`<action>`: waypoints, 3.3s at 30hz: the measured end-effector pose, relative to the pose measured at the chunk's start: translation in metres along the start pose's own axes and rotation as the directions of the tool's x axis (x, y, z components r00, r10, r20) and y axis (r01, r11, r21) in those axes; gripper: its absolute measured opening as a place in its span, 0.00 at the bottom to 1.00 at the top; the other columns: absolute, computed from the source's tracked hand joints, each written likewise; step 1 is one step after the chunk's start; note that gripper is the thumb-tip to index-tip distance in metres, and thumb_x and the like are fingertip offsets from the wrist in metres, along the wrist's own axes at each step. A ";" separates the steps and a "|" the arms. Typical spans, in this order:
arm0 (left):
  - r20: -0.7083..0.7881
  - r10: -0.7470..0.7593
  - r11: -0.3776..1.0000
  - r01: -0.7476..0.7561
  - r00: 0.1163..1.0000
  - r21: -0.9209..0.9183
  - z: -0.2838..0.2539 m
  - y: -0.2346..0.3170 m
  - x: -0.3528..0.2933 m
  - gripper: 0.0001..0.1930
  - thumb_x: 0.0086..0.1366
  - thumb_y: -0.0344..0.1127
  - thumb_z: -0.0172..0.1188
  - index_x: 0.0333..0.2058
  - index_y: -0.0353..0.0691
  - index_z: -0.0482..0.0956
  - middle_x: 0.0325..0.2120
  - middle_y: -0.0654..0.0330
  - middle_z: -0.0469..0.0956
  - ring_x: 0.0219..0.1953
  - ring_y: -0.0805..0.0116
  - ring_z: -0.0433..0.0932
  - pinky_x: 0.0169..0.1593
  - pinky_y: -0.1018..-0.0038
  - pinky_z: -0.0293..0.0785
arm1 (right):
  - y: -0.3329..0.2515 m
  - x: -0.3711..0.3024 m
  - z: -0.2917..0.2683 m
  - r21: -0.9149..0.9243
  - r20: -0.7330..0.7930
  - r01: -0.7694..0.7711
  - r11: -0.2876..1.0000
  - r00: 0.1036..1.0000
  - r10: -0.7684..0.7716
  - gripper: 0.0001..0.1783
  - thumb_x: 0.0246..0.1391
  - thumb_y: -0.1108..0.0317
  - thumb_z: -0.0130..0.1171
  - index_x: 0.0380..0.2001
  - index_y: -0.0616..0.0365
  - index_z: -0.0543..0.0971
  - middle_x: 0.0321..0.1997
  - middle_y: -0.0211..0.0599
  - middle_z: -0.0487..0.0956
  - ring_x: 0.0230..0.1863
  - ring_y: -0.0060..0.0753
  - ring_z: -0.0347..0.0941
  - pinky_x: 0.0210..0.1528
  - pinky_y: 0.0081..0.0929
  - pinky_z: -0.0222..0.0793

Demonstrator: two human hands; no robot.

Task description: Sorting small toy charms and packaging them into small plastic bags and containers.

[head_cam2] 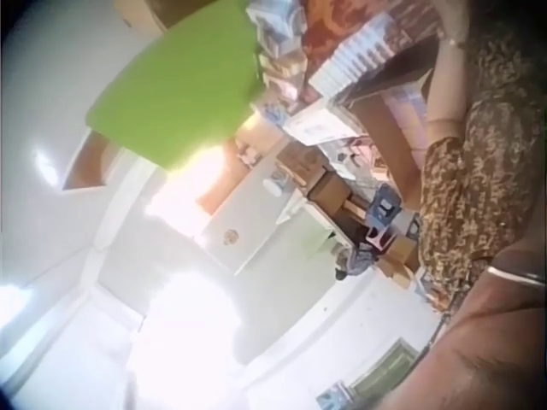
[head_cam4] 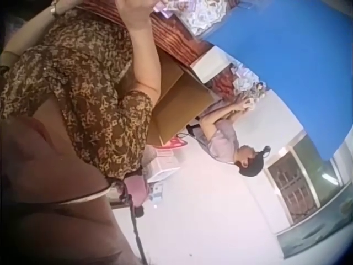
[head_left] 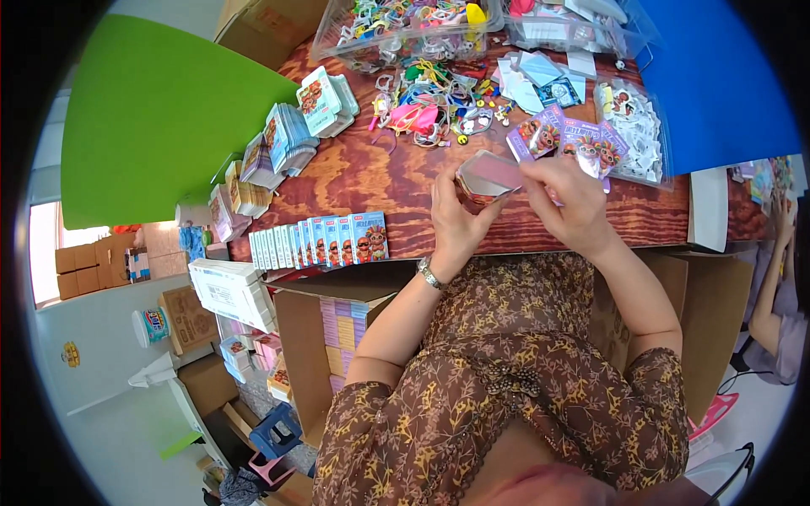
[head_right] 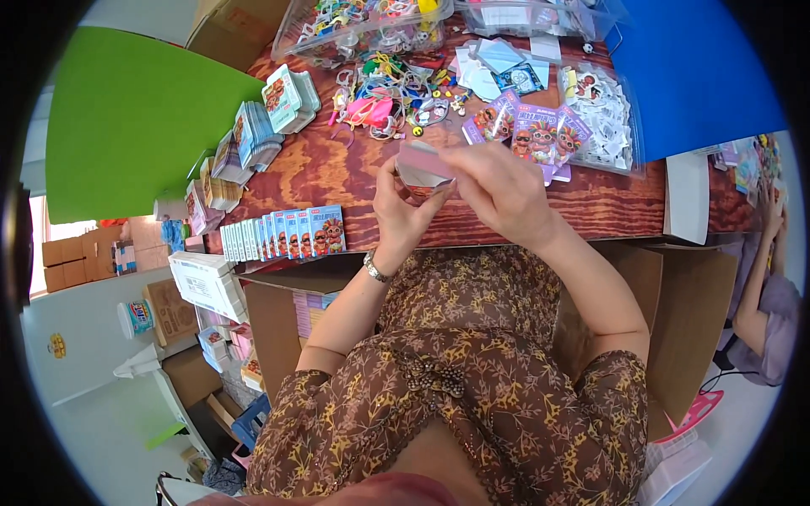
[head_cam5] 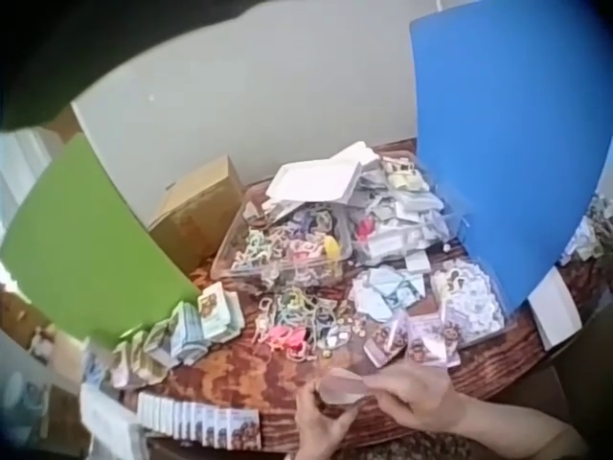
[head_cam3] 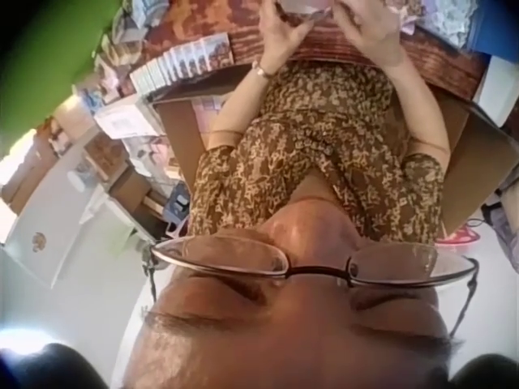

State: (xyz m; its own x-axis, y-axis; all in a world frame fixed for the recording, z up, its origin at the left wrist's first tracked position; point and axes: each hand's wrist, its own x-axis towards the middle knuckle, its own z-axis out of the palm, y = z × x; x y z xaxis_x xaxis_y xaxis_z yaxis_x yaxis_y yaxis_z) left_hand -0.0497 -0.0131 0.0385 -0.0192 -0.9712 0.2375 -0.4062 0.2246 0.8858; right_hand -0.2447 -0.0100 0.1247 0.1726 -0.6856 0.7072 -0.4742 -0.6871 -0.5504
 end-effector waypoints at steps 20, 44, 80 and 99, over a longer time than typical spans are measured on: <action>0.016 0.270 0.917 -0.262 0.963 0.299 -0.006 -0.002 0.005 0.41 0.42 0.25 0.72 0.58 0.30 0.66 0.51 0.42 0.72 0.55 0.40 0.69 0.61 0.52 0.65 | -0.007 -0.028 0.035 -0.388 0.107 -0.043 0.921 0.990 0.092 0.16 0.47 0.62 0.70 0.41 0.54 0.84 0.37 0.30 0.79 0.35 0.34 0.75 0.37 0.33 0.72; 0.060 0.010 0.932 -0.031 0.998 0.361 -0.046 -0.033 -0.011 0.43 0.45 0.41 0.80 0.59 0.34 0.68 0.48 0.47 0.76 0.50 0.45 0.73 0.54 0.57 0.71 | 0.097 0.092 0.107 -0.629 0.577 0.013 0.777 0.678 0.455 0.10 0.60 0.69 0.55 0.42 0.52 0.83 0.39 0.40 0.84 0.43 0.47 0.83 0.42 0.43 0.79; -0.093 -0.064 0.968 0.084 0.994 0.236 -0.030 -0.050 0.011 0.41 0.44 0.45 0.80 0.54 0.37 0.70 0.42 0.48 0.79 0.46 0.44 0.77 0.49 0.54 0.74 | 0.067 0.151 0.045 -0.284 0.615 -0.284 0.916 0.679 0.401 0.09 0.58 0.71 0.59 0.40 0.64 0.77 0.24 0.40 0.81 0.29 0.30 0.81 0.33 0.30 0.72; -0.099 0.012 0.932 0.025 0.995 0.363 -0.016 -0.029 0.010 0.40 0.46 0.49 0.79 0.52 0.34 0.70 0.41 0.48 0.75 0.43 0.46 0.74 0.45 0.55 0.73 | 0.057 0.064 0.069 0.126 0.794 -0.886 0.446 0.360 0.491 0.09 0.63 0.66 0.58 0.41 0.61 0.76 0.35 0.33 0.83 0.34 0.22 0.81 0.35 0.21 0.78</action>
State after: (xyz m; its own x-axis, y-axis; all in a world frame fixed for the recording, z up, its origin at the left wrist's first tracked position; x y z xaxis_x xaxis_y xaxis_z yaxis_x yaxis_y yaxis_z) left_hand -0.0236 -0.0280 0.0215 0.0667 -0.9559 0.2861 -0.7102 0.1559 0.6865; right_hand -0.2008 -0.1098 0.1080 0.5147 -0.7745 -0.3678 -0.2558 0.2707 -0.9280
